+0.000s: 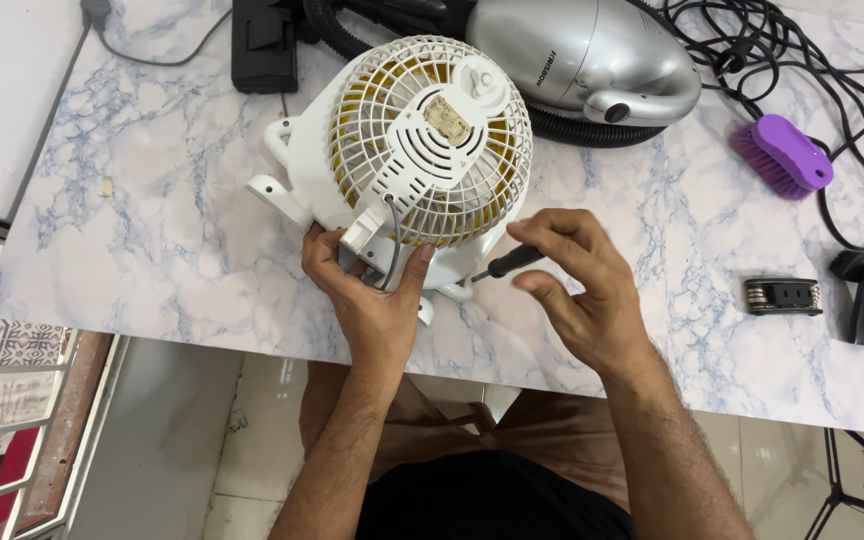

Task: The person flips a small yellow electric fan over on a table and uses a screwdriver to unscrew the rear cover, working around the fan's back panel and manipulating the loosened cover and screws by hand. A handheld vacuum, brush, and multitool rest on the table nearby.

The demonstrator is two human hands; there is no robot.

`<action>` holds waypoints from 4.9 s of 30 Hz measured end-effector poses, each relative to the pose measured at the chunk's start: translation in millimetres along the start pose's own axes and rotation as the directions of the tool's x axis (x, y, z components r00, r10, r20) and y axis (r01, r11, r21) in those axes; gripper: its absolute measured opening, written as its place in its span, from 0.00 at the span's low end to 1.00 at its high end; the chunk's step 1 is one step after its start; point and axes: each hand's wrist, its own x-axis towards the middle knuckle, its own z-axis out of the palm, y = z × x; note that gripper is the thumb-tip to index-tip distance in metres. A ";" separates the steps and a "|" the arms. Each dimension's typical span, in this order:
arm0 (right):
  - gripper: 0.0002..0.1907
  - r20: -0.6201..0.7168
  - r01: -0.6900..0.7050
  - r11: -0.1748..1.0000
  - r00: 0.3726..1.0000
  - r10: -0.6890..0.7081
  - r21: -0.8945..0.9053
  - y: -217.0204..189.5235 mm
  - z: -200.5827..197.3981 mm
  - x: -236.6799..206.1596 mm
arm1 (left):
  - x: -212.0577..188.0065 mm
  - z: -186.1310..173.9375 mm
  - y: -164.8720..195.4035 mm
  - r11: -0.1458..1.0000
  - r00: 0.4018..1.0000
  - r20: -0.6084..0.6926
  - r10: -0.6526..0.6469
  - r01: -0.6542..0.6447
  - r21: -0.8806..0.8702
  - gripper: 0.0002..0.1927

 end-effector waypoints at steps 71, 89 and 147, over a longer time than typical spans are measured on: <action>0.21 0.040 0.015 0.998 0.999 -0.017 0.055 -13.1 -10.6 3.1 | 0.2 -0.7 2.5 0.999 1.000 0.004 -0.016 0.016 -0.051 0.44; 0.26 -0.058 0.010 0.986 0.998 0.000 0.167 1.5 -10.5 2.8 | 2.8 0.7 5.2 0.997 1.000 0.004 -0.027 0.027 -0.067 0.45; 0.07 0.183 -0.171 0.835 0.934 0.306 -0.523 29.6 -6.7 5.9 | -6.8 -2.8 -4.8 0.992 0.997 -0.022 0.079 -0.081 -0.096 0.15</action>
